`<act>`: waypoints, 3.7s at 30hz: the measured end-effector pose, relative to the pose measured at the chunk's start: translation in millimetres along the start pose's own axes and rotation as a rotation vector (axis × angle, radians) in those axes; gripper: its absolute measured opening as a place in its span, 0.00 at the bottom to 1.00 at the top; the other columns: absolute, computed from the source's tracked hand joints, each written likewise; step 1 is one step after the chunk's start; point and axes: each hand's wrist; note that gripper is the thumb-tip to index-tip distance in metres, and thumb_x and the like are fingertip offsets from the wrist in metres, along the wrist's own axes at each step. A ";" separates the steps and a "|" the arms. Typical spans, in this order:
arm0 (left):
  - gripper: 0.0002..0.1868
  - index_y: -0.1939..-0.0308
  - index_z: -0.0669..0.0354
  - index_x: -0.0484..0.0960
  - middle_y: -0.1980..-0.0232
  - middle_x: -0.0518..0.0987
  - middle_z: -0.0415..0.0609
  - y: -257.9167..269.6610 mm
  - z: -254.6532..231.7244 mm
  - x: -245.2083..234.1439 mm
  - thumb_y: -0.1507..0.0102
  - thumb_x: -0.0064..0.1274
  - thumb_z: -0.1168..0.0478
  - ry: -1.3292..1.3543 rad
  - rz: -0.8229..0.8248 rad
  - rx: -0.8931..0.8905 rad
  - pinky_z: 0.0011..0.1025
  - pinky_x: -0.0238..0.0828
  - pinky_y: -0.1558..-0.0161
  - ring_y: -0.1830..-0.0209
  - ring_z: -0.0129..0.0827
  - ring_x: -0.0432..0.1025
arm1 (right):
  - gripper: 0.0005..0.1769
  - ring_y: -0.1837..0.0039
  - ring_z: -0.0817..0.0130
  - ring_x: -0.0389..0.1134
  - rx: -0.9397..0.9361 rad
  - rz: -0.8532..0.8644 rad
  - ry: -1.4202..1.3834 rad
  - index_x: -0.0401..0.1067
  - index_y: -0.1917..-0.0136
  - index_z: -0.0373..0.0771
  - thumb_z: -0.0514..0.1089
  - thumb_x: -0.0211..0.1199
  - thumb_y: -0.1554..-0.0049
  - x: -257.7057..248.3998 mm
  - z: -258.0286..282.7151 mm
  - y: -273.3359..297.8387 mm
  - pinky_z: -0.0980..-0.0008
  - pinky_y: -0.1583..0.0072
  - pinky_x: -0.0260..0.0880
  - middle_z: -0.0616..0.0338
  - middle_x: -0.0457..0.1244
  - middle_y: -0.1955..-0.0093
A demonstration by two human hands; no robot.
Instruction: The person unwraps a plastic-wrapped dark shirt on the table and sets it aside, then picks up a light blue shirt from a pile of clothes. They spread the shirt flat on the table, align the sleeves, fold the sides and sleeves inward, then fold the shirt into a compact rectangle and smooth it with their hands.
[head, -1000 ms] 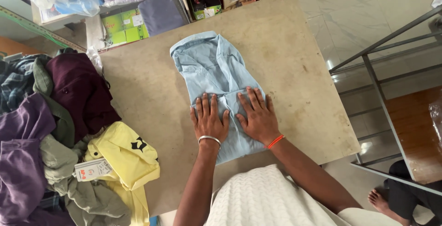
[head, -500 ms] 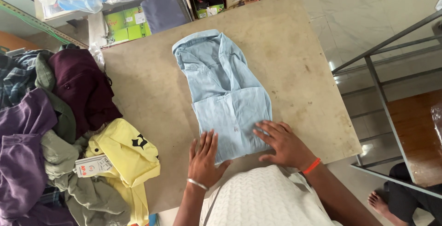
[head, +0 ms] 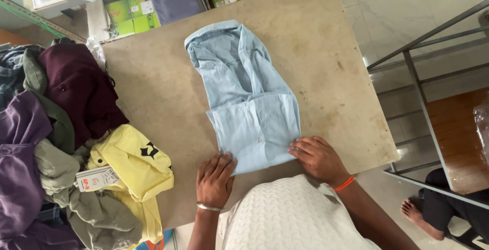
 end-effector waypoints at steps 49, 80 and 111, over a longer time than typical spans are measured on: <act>0.27 0.35 0.70 0.72 0.35 0.75 0.64 -197.7 23.6 -12.4 0.37 0.54 0.61 0.070 -0.102 -0.365 0.49 0.64 0.37 0.37 0.56 0.71 | 0.30 0.33 0.46 0.63 0.380 -0.108 -0.135 0.64 0.30 0.30 0.45 0.63 0.41 8.0 -37.4 -201.7 0.52 0.34 0.64 0.42 0.61 0.32; 0.37 0.24 0.64 0.60 0.19 0.57 0.56 -203.5 21.9 70.0 0.34 0.40 0.49 -0.095 0.108 -0.343 0.51 0.34 0.23 0.18 0.48 0.48 | 0.26 0.19 0.56 0.53 0.192 -0.054 0.110 0.68 0.27 0.43 0.51 0.50 0.35 70.4 -31.2 -195.4 0.51 0.22 0.47 0.54 0.56 0.21; 0.32 0.28 0.56 0.69 0.20 0.63 0.57 -31.0 75.4 75.7 0.34 0.44 0.47 -0.327 -0.165 -0.409 0.57 0.47 0.25 0.19 0.51 0.54 | 0.41 0.22 0.59 0.56 -0.096 0.050 0.029 0.66 0.25 0.54 0.55 0.71 0.50 56.3 32.0 -65.9 0.54 0.24 0.50 0.60 0.57 0.21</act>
Point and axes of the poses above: each hand's wrist, its own y-axis away from the middle knuckle, its own x-axis out of the palm, z = x × y
